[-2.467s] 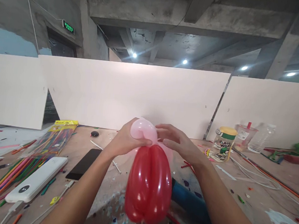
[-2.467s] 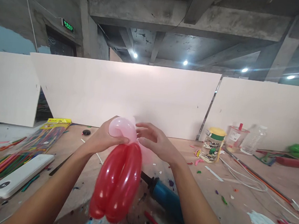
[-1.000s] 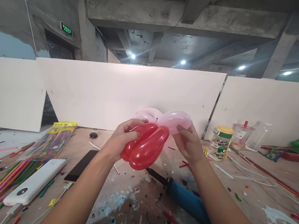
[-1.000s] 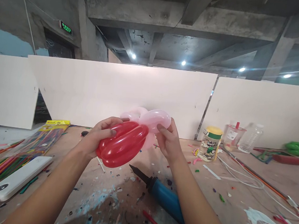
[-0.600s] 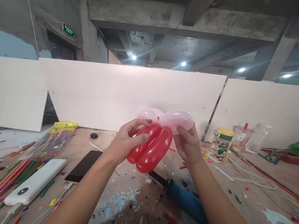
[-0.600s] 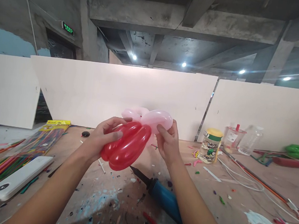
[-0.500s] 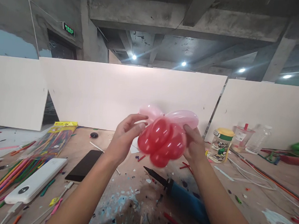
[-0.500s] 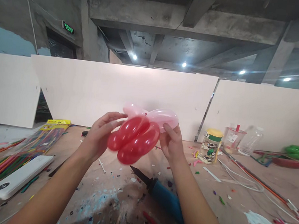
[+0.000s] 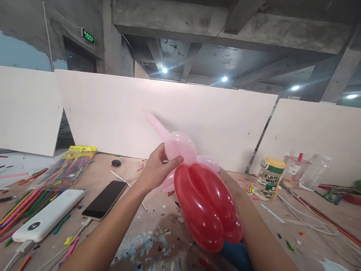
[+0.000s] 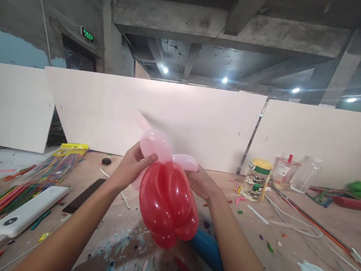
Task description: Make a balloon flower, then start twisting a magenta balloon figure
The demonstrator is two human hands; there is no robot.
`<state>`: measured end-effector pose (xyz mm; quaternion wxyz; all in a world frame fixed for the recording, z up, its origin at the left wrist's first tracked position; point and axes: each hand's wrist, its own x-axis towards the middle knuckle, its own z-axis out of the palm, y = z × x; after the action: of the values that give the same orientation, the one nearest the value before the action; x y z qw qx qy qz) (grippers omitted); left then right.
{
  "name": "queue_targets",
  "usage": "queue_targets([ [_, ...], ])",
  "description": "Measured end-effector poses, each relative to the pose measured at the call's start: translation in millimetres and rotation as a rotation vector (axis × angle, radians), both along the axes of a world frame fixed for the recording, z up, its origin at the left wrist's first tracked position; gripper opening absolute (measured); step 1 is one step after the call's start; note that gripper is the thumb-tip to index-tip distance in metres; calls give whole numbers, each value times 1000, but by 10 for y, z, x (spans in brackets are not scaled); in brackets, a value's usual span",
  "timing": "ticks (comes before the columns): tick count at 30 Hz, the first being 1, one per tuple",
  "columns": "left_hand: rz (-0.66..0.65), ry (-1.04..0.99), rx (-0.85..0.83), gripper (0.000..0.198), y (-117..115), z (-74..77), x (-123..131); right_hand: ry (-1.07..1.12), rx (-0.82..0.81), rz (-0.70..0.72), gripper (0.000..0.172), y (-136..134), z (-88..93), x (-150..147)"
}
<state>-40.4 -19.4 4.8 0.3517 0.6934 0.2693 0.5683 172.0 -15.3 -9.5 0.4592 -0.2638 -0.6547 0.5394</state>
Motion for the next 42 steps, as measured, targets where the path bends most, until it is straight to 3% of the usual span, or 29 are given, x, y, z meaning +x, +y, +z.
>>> queue_targets([
  [5,-160,81,-39,37,-7,34,-140,-288,123,-32,41,13,49,237],
  [9,-306,223,-28,46,-77,70,-177,-446,239,190,45,-99,194,283],
  [11,-277,279,-6,53,-107,78,-171,-521,305,192,40,-189,265,184],
  [14,-189,338,-26,58,-117,79,-155,-571,393,82,33,-286,310,10],
  [19,101,246,-25,33,-86,76,-92,-560,459,-223,21,-333,269,-116],
  [22,223,154,15,32,-85,71,-57,-563,468,-320,17,-341,251,-135],
  [27,48,171,30,31,-80,60,-80,-558,493,-222,20,-268,240,-85],
  [35,-53,205,-27,34,-41,49,-104,-566,445,-88,26,-168,221,5],
  [40,59,177,-21,31,-39,22,-65,-543,427,-158,23,-164,216,-51],
  [42,40,142,-29,34,-17,11,-65,-521,404,-169,21,-156,205,-60],
])
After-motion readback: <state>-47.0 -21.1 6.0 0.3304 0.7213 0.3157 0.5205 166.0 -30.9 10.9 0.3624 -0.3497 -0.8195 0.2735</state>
